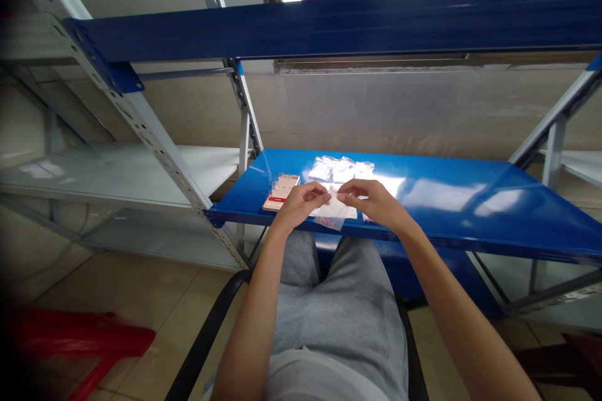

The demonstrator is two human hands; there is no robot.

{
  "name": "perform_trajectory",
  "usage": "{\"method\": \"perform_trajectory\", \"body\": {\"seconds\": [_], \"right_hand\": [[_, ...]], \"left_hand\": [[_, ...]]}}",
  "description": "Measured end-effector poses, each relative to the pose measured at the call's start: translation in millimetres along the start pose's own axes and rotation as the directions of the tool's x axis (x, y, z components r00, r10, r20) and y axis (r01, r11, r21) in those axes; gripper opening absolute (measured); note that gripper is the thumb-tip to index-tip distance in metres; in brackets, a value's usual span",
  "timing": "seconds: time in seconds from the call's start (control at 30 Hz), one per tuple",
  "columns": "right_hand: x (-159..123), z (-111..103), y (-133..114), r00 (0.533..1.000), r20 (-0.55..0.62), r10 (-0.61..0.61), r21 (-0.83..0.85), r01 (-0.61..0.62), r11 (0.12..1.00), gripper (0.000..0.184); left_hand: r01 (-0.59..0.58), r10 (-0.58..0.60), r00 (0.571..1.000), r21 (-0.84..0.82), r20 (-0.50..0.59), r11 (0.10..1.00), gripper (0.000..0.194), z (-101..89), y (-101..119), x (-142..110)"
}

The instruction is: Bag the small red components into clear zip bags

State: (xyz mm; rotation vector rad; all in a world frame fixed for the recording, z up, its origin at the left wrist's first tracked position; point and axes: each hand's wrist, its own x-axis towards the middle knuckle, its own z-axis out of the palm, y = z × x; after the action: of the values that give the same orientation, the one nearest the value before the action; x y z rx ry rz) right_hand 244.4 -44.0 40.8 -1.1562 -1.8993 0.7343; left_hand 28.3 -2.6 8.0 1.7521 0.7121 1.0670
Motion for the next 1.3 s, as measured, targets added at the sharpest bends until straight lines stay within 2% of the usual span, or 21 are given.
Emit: {"method": "perform_trajectory", "body": {"seconds": [0.1,0.17,0.23,0.33,0.5,0.7,0.87,1.0,1.07,1.17,1.3], "right_hand": [[-2.5,-3.7,-0.8,0.999,-0.039,-0.020,0.031,0.021,0.999,0.042],[-4.1,-5.0,0.0,0.994,-0.109,-0.009,-0.001,0.009,1.000,0.040],[-5.0,-4.7,1.0,0.984,-0.179,-0.009,-0.065,-0.003,0.998,0.036],[-4.5,-1.8,1.1,0.975,-0.219,-0.031,-0.135,0.001,0.991,0.030],[-3.9,1.7,-2.1,0.967,-0.253,-0.028,-0.146,-0.010,0.989,0.027],[-6.9,-3.8,-1.4,0.967,-0.253,-0.040,-0.164,-0.002,0.986,0.028],[-5.6,-4.2,0.3,0.958,-0.287,-0.017,-0.037,0.006,0.999,0.033],[-2.3,2.8,1.3,0.975,-0.213,0.071,0.123,-0.045,0.991,0.047],[-0.9,6.5,2.2,0.974,-0.198,0.107,0.152,-0.078,0.985,0.047],[0.1,9.9,2.7,0.974,-0.194,0.119,0.153,-0.090,0.984,0.040],[-0.4,10.7,0.8,0.970,-0.213,0.114,0.174,-0.077,0.982,0.037]], "left_hand": [[0.002,-0.006,0.999,-0.089,-0.049,0.996,0.030,-0.7,-3.3,1.0],[0.016,-0.025,0.997,-0.112,-0.077,0.994,0.032,-1.7,-5.6,1.1],[0.029,-0.038,0.996,-0.117,-0.075,0.993,0.034,-2.4,-7.0,0.4],[0.047,-0.053,0.997,-0.120,-0.049,0.992,0.035,-2.8,-7.2,-1.4],[-0.002,-0.001,0.996,-0.040,-0.084,0.999,0.032,-4.4,-4.8,-2.4],[-0.026,0.034,0.991,0.059,-0.129,0.998,0.027,-2.5,-1.3,-1.4],[-0.064,0.077,0.982,0.075,-0.175,0.995,0.023,1.6,0.0,-0.9],[-0.083,0.088,0.970,0.030,-0.228,0.996,0.024,0.5,-2.1,0.8],[-0.083,0.080,0.967,-0.002,-0.241,0.997,0.026,-0.4,-3.3,1.7],[-0.055,0.047,0.976,-0.029,-0.213,0.998,0.027,-0.7,-3.5,2.3],[-0.018,0.015,0.992,-0.021,-0.123,1.000,0.028,0.9,-0.9,1.7]]}}
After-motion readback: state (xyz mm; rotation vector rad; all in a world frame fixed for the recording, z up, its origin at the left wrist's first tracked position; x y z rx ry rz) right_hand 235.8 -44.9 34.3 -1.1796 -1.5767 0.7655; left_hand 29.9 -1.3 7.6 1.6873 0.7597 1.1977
